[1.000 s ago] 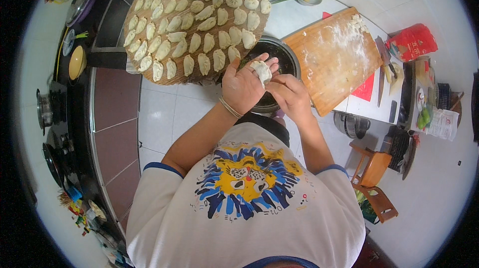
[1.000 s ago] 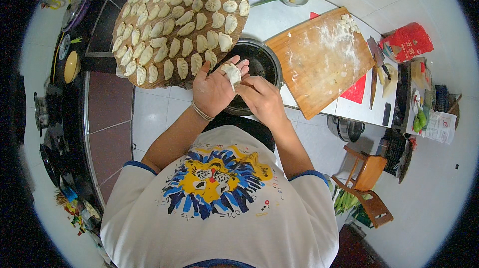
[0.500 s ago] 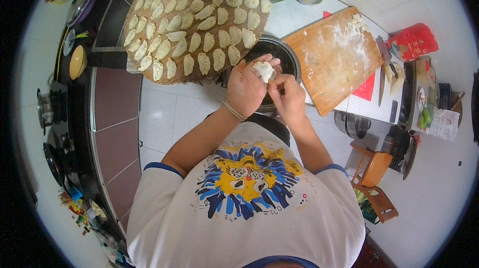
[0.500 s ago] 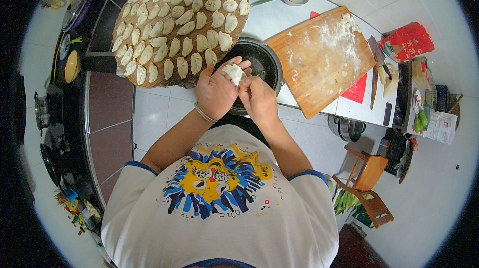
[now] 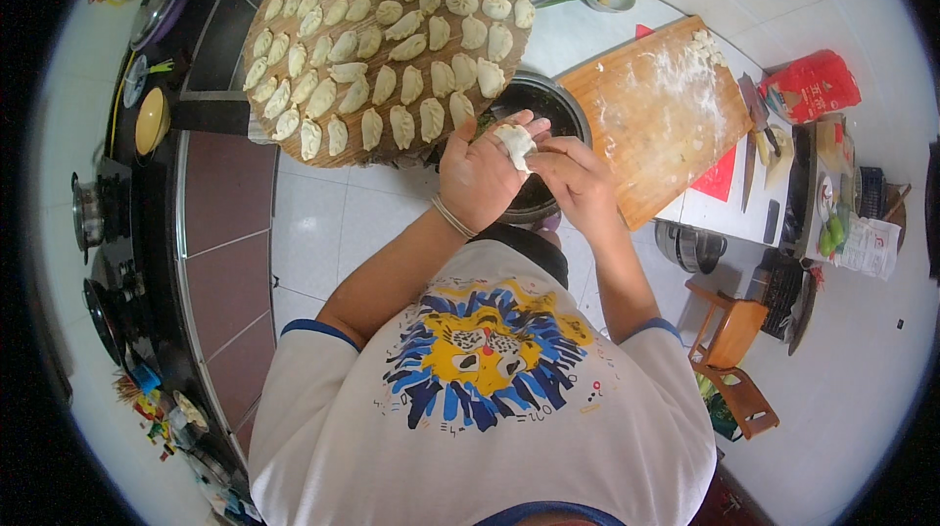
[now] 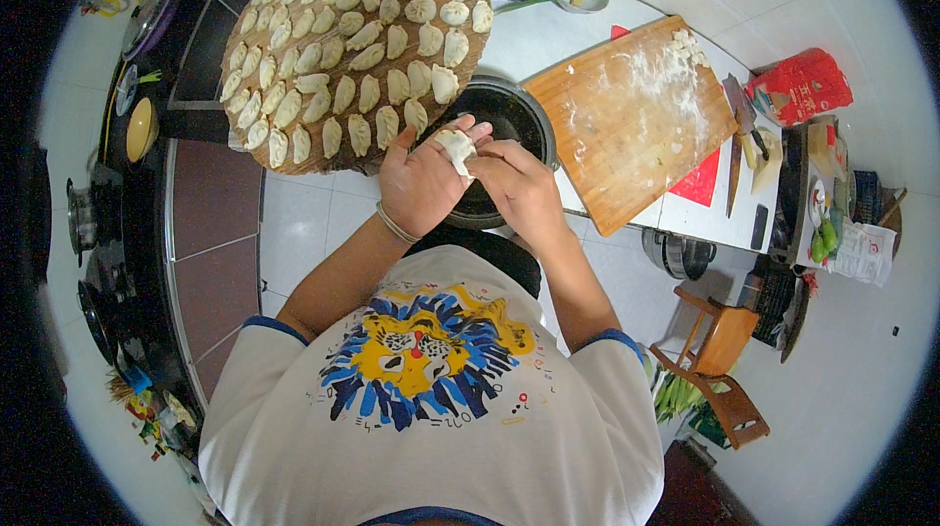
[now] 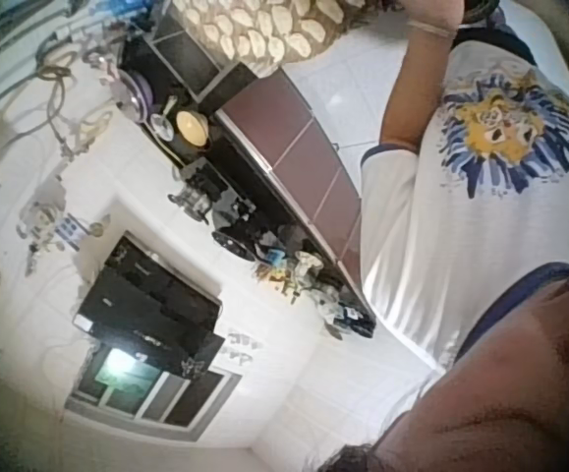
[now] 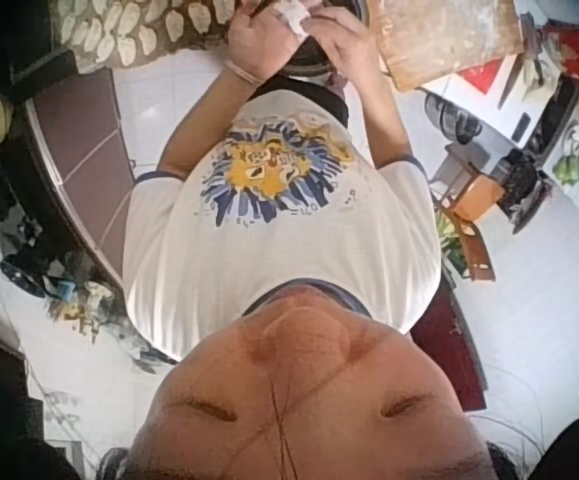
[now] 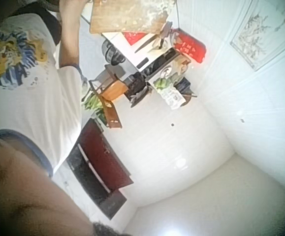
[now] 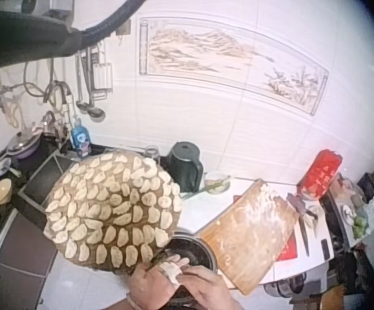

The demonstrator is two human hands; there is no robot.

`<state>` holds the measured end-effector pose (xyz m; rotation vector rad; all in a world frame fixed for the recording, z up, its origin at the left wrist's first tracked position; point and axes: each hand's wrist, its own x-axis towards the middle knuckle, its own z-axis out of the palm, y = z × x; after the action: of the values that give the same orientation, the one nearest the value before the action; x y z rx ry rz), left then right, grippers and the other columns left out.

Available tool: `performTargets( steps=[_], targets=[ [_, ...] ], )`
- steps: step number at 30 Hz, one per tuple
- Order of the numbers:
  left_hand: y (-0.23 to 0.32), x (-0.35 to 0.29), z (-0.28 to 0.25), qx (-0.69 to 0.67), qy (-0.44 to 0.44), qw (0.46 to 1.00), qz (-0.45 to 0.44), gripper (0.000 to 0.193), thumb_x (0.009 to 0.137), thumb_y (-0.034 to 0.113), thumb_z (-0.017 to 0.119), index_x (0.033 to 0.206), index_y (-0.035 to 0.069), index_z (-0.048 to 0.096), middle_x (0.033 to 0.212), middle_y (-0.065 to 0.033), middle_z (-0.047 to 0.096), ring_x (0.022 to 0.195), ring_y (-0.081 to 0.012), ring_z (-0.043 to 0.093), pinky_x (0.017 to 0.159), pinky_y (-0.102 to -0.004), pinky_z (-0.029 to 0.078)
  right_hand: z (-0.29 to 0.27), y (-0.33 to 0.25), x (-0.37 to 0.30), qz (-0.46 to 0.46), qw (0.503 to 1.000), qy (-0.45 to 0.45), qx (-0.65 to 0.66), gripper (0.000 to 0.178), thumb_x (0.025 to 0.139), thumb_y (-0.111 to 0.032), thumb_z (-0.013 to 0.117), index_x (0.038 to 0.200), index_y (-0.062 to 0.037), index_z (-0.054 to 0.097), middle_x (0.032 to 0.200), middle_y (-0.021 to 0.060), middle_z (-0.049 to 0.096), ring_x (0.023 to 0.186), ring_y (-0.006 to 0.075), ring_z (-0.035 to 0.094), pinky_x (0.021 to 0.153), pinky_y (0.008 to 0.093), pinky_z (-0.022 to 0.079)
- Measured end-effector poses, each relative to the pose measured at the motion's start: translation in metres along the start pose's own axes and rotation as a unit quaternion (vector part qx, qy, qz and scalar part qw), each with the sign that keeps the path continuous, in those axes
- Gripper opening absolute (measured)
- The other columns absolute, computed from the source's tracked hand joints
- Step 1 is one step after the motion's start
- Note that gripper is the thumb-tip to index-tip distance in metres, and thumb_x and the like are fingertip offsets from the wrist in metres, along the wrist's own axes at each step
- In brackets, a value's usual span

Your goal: The person fills round dough wrappers with a green vegetable mixture using a spoon and folds them into dumplings. They place the finished dumplings onto a large wooden tray that already holds many completed units.

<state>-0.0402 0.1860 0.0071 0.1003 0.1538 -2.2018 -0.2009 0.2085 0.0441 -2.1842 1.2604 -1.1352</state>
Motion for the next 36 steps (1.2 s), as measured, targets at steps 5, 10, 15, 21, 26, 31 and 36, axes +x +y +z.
performTargets(
  steps=[5, 10, 15, 21, 26, 31, 36],
  targets=[
    [-0.009, 0.004, -0.005, 0.145, -0.001, 0.989, 0.030, 0.063, 0.094, 0.042, 0.024, 0.132, -0.007, 0.034, 0.135, -0.0233, 0.039, 0.126, -0.0311, 0.037, 0.108, -0.0425, 0.024, 0.014, -0.011, -0.003, 0.187, 0.982, 0.037, -0.001, 0.015, 0.075, -0.001, 0.067, 0.089, -0.0025, 0.061, 0.079, 0.0108, 0.063, 0.065, 0.0254, 0.064, 0.056, 0.0299, 0.051],
    [0.000, 0.007, -0.010, 0.143, -0.014, 0.989, 0.029, 0.062, 0.094, 0.041, 0.023, 0.130, -0.007, 0.037, 0.132, -0.0227, 0.041, 0.125, -0.0303, 0.038, 0.107, -0.0415, 0.026, 0.002, -0.019, 0.002, 0.164, 0.985, 0.049, -0.013, 0.013, 0.077, -0.001, 0.065, 0.090, -0.0039, 0.061, 0.080, 0.0108, 0.065, 0.064, 0.0273, 0.064, 0.055, 0.0310, 0.051],
    [0.006, 0.004, -0.008, 0.096, -0.033, 0.995, -0.021, 0.061, 0.094, 0.040, 0.023, 0.130, -0.007, 0.037, 0.131, -0.0206, 0.043, 0.123, -0.0290, 0.039, 0.107, -0.0404, 0.026, -0.013, -0.003, 0.008, 0.038, 0.999, -0.013, -0.015, 0.018, 0.074, 0.001, 0.064, 0.091, -0.0059, 0.063, 0.099, 0.0093, 0.064, 0.083, 0.0261, 0.064, 0.067, 0.0327, 0.052],
    [0.001, 0.005, -0.014, 0.083, -0.046, 0.995, -0.039, 0.060, 0.094, 0.040, 0.024, 0.130, -0.007, 0.038, 0.129, -0.0168, 0.045, 0.121, -0.0257, 0.041, 0.106, -0.0382, 0.026, -0.007, 0.005, 0.004, 0.025, 1.000, -0.009, 0.010, 0.019, 0.073, 0.001, 0.065, 0.090, -0.0039, 0.063, 0.094, 0.0108, 0.064, 0.079, 0.0264, 0.064, 0.064, 0.0314, 0.052],
    [-0.011, 0.007, -0.015, 0.204, 0.032, 0.978, 0.004, 0.058, 0.095, 0.038, 0.023, 0.129, -0.006, 0.038, 0.128, -0.0161, 0.047, 0.120, -0.0240, 0.042, 0.105, -0.0356, 0.028, -0.002, -0.002, -0.002, 0.143, 0.989, -0.017, -0.017, 0.019, 0.073, 0.001, 0.066, 0.091, -0.0033, 0.062, 0.087, 0.0117, 0.065, 0.072, 0.0254, 0.065, 0.059, 0.0292, 0.051],
    [0.001, 0.005, -0.006, 0.289, 0.013, 0.957, -0.033, 0.060, 0.095, 0.042, 0.023, 0.129, -0.006, 0.038, 0.126, -0.0171, 0.049, 0.117, -0.0259, 0.046, 0.100, -0.0393, 0.034, -0.017, -0.012, 0.006, 0.139, 0.988, 0.029, 0.055, 0.019, 0.075, 0.005, 0.062, 0.092, -0.0034, 0.063, 0.083, 0.0116, 0.064, 0.069, 0.0252, 0.064, 0.057, 0.0297, 0.050],
    [0.006, 0.003, -0.004, 0.263, -0.024, 0.959, -0.101, 0.066, 0.094, 0.048, 0.025, 0.129, -0.007, 0.038, 0.126, -0.0179, 0.049, 0.115, -0.0292, 0.048, 0.097, -0.0419, 0.037, -0.028, 0.011, 0.013, 0.005, 0.999, -0.048, -0.007, 0.024, 0.069, 0.003, 0.064, 0.091, -0.0090, 0.067, 0.087, 0.0061, 0.064, 0.074, 0.0247, 0.063, 0.061, 0.0305, 0.051]
  ],
)
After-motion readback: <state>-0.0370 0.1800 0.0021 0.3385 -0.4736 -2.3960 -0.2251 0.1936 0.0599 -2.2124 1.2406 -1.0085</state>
